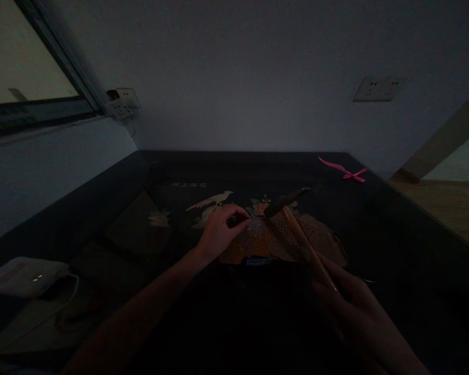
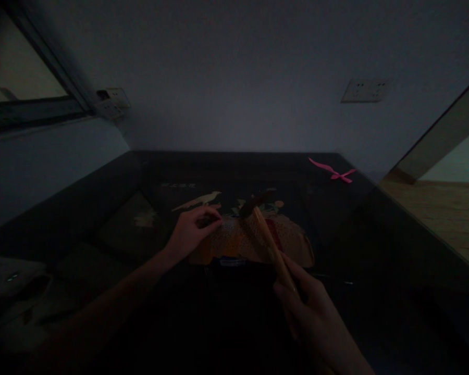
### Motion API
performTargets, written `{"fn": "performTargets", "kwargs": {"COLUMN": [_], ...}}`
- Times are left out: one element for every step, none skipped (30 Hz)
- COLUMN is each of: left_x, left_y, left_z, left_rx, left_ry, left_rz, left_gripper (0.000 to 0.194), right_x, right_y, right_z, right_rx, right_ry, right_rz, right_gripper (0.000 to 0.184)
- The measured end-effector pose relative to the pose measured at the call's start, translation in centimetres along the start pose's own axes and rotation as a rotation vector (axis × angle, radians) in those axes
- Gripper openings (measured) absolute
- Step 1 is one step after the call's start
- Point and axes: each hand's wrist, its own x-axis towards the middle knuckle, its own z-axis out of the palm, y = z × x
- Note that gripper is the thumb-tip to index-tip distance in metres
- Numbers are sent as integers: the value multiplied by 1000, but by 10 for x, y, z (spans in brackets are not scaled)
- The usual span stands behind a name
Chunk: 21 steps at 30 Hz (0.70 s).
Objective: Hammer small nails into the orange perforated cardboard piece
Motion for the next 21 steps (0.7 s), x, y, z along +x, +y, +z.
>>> {"fn": "performTargets", "kwargs": {"left_x": [0,0,0,0,0,0,0,1,1,1,1,1,1,1,1,1,1,1,1,1,1], "left_y": [-1,-2,-2,-3,-4,-4,-4,-5,-5,-5,-6,-7,-8,-9,-10,-11,-11,-11,-10,-9,-8], "left_z": [0,1,1,1,2,2,2,3,3,3,3,3,3,3,3,3,3,3,3,3,3], "left_rx": [-5,-14,-22,-29,-33,-33,-32,-28,-22,-11,2,16,28,35,35,30,22,15,12,14,23], "left_ry": [-2,-3,-7,-10,-10,-7,-6,-3,-5,-6,-9,-10,-7,-3,-1,1,-3,-6,-8,-7,-5], "left_rz": [-3,-6,-11,-14,-18,-21,-26,-34,-44,-55,-65,-72,-76,-76,-75,-76,-77,-79,-80,-79,-77], "left_gripper": [4,3,3,3,3,3,4,5,5,5,5,5,5,5,5,5,5,4,4,4,5], "right_x": [0,0,-1,-2,-3,-5,-6,-8,-9,-10,-10,-10,-10,-9,-9,-8,-8,-8,-9,-9,-10], "right_y": [-3,-6,-10,-15,-21,-27,-34,-40,-46,-52,-56,-59,-61,-62,-63,-63,-62,-62,-62,-62,-62], "right_z": [0,-1,-2,-3,-5,-7,-9,-11,-12,-13,-13,-13,-12,-11,-10,-9,-9,-9,-9,-10,-10], "right_rx": [-18,-32,-45,-60,-80,-105,-134,-159,-179,-198,-217,-238,-259,-280,-299,-309,-319,-331,-341,-350,-354], "right_ry": [5,8,12,8,12,13,16,19,2,-16,-37,-57,-66,-75,-86,-92,-91,-80,-66,-49,-35], "right_rz": [-12,-20,-28,-36,-55,-85,-118,-153,-177,-185,-184,-172,-160,-150,-142,-142,-145,-147,-149,-152,-155], "right_gripper": [58,58,59,59,59,60,60,60,58,56,55,55,55,55,55,54,53,53,54,55,56]}}
